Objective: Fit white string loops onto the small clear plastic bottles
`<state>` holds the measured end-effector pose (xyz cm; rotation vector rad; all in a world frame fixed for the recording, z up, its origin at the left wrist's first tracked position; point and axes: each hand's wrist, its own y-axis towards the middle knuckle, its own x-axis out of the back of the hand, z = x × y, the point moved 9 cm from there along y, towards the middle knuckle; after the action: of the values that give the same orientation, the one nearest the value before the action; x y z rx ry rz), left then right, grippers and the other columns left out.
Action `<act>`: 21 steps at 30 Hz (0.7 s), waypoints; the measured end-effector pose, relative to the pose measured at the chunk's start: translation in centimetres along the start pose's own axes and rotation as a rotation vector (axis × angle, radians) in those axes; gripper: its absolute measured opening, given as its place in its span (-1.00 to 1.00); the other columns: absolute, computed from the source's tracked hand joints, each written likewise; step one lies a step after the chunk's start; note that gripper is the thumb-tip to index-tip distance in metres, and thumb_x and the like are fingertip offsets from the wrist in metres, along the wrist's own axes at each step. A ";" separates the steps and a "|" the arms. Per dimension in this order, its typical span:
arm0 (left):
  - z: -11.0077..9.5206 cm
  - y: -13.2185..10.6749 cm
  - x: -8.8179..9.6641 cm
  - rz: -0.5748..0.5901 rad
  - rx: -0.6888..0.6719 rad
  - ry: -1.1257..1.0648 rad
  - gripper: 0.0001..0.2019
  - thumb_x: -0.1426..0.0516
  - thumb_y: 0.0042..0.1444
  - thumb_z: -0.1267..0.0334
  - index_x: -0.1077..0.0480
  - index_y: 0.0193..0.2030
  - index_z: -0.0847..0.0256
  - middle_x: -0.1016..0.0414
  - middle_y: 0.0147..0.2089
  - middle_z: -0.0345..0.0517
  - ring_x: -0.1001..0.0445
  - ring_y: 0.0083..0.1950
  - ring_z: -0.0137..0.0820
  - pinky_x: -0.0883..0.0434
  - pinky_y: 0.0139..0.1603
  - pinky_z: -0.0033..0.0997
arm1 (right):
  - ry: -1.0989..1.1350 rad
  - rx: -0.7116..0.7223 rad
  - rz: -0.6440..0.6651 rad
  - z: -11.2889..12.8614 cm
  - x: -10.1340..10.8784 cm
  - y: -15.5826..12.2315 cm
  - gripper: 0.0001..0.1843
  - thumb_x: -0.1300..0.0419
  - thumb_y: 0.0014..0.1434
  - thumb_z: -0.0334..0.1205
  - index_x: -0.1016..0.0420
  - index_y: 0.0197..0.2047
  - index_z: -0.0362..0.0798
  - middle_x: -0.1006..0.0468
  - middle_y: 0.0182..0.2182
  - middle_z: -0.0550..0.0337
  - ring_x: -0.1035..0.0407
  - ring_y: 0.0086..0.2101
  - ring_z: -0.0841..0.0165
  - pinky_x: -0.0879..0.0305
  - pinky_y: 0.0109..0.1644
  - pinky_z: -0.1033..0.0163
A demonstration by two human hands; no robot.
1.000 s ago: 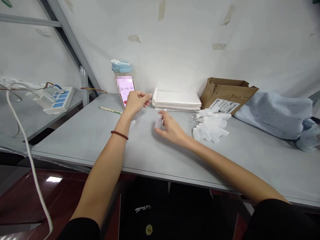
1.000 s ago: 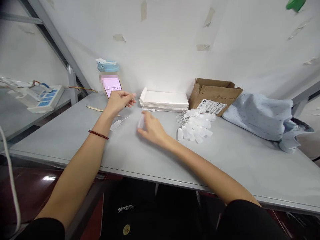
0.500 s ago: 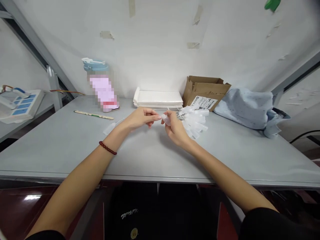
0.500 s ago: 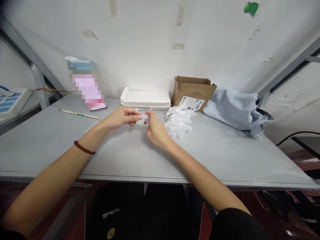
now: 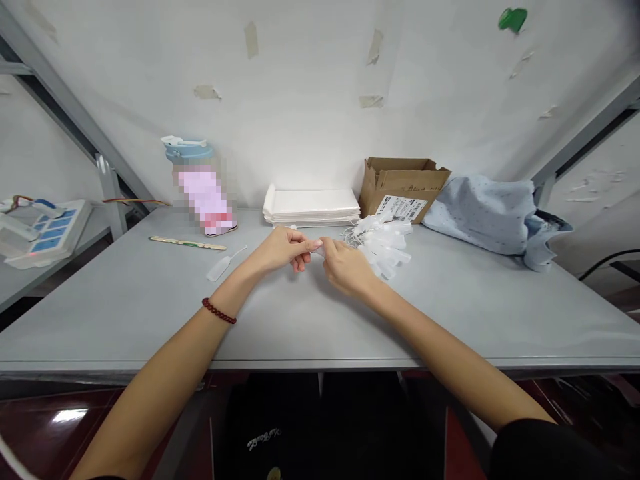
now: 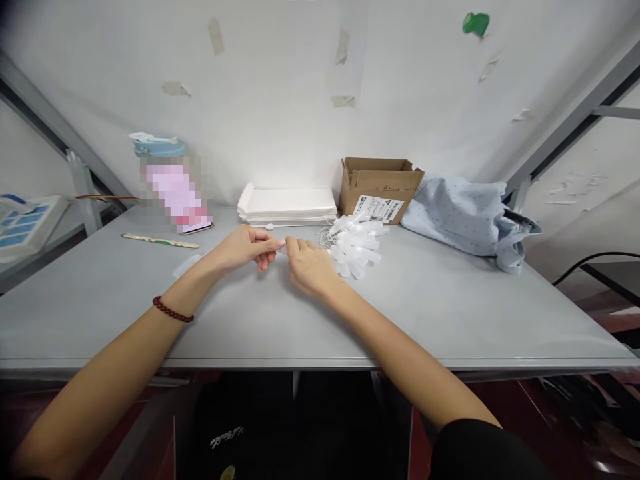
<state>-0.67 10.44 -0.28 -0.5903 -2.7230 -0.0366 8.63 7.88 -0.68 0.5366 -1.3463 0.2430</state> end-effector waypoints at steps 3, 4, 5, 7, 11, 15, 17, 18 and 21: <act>0.1 0.0 0.0 -0.007 0.013 -0.023 -0.63 -0.27 -0.08 -0.03 -0.39 -0.54 0.29 -0.43 -0.56 -0.14 -0.39 -0.58 -0.48 -0.37 -0.53 -0.47 | -0.016 -0.002 0.033 0.2 -0.2 0.1 -0.71 0.11 0.16 -0.48 -0.23 -0.05 -0.16 -0.48 -0.22 -0.09 -0.35 -0.22 0.14 -0.23 -0.32 0.18; 0.0 -0.1 -0.1 -0.008 0.013 -0.027 -0.63 -0.27 -0.08 -0.02 -0.39 -0.54 0.29 -0.43 -0.56 -0.15 -0.40 -0.58 -0.48 -0.38 -0.53 -0.47 | -0.022 0.001 0.042 0.2 -0.3 0.1 -0.71 0.13 0.18 -0.48 -0.23 -0.05 -0.17 -0.47 -0.21 -0.10 -0.34 -0.22 0.14 -0.23 -0.32 0.19; 0.0 -0.1 -0.1 -0.010 0.011 -0.028 -0.64 -0.28 -0.09 -0.01 -0.39 -0.54 0.29 -0.42 -0.57 -0.15 -0.40 -0.58 -0.48 -0.38 -0.53 -0.47 | -0.034 0.008 0.051 0.4 -0.4 0.2 -0.71 0.14 0.18 -0.50 -0.24 -0.06 -0.18 -0.46 -0.19 -0.11 -0.33 -0.20 0.14 -0.23 -0.31 0.19; -0.1 -0.2 -0.1 -0.014 0.012 -0.018 -0.65 -0.28 -0.09 0.01 -0.38 -0.55 0.29 -0.41 -0.58 -0.16 -0.40 -0.58 -0.49 -0.37 -0.53 -0.48 | -0.063 0.030 0.065 0.6 -0.5 0.2 -0.70 0.16 0.19 -0.53 -0.25 -0.07 -0.21 -0.44 -0.15 -0.15 -0.31 -0.15 0.13 -0.24 -0.27 0.18; -0.1 -0.2 -0.4 0.006 0.018 0.016 -0.70 -0.29 -0.10 0.08 -0.39 -0.50 0.29 -0.40 -0.58 -0.19 -0.39 -0.57 -0.47 -0.37 -0.52 -0.46 | 0.010 0.089 0.070 0.6 -0.9 0.1 -0.71 0.14 0.16 -0.61 -0.26 -0.13 -0.19 -0.45 -0.18 -0.11 -0.32 -0.16 0.20 -0.25 -0.20 0.19; -0.2 0.1 -0.3 -0.025 -0.070 0.047 -0.79 -0.27 -0.09 0.18 -0.40 -0.42 0.28 -0.44 -0.49 -0.19 -0.39 -0.53 -0.49 -0.37 -0.48 -0.46 | 0.194 0.089 0.011 -0.3 -0.9 0.1 -0.79 0.07 0.18 -0.56 -0.22 -0.15 -0.16 -0.46 -0.23 -0.06 -0.35 -0.22 0.29 -0.23 -0.26 0.27; -0.4 0.2 -0.1 -0.069 -0.128 0.081 -0.83 -0.25 -0.08 0.22 -0.40 -0.39 0.26 -0.44 -0.48 -0.20 -0.39 -0.52 -0.48 -0.35 -0.47 -0.47 | 0.230 0.062 0.008 -0.8 -1.0 0.2 -0.84 0.04 0.20 -0.52 -0.21 -0.15 -0.16 -0.48 -0.25 -0.06 -0.37 -0.25 0.30 -0.21 -0.29 0.29; -0.4 0.2 0.0 -0.091 -0.149 0.103 -0.84 -0.24 -0.07 0.22 -0.41 -0.38 0.25 -0.44 -0.49 -0.21 -0.40 -0.51 -0.47 -0.35 -0.46 -0.47 | 0.249 0.051 0.013 -1.0 -1.0 0.3 -0.85 0.02 0.20 -0.51 -0.21 -0.16 -0.16 -0.49 -0.26 -0.06 -0.38 -0.27 0.30 -0.19 -0.31 0.30; -0.6 0.1 0.0 -0.118 -0.166 0.142 -0.82 -0.23 -0.05 0.19 -0.45 -0.34 0.25 -0.47 -0.51 -0.19 -0.47 -0.45 -0.41 -0.39 -0.37 -0.45 | 0.335 0.038 0.034 -1.1 -1.2 0.5 -0.88 0.00 0.21 -0.48 -0.20 -0.18 -0.14 -0.52 -0.28 -0.01 -0.40 -0.33 0.34 -0.15 -0.35 0.34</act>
<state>-0.44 10.47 0.32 -0.4519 -2.6288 -0.3244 9.08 8.97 -1.86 0.4806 -1.0272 0.3699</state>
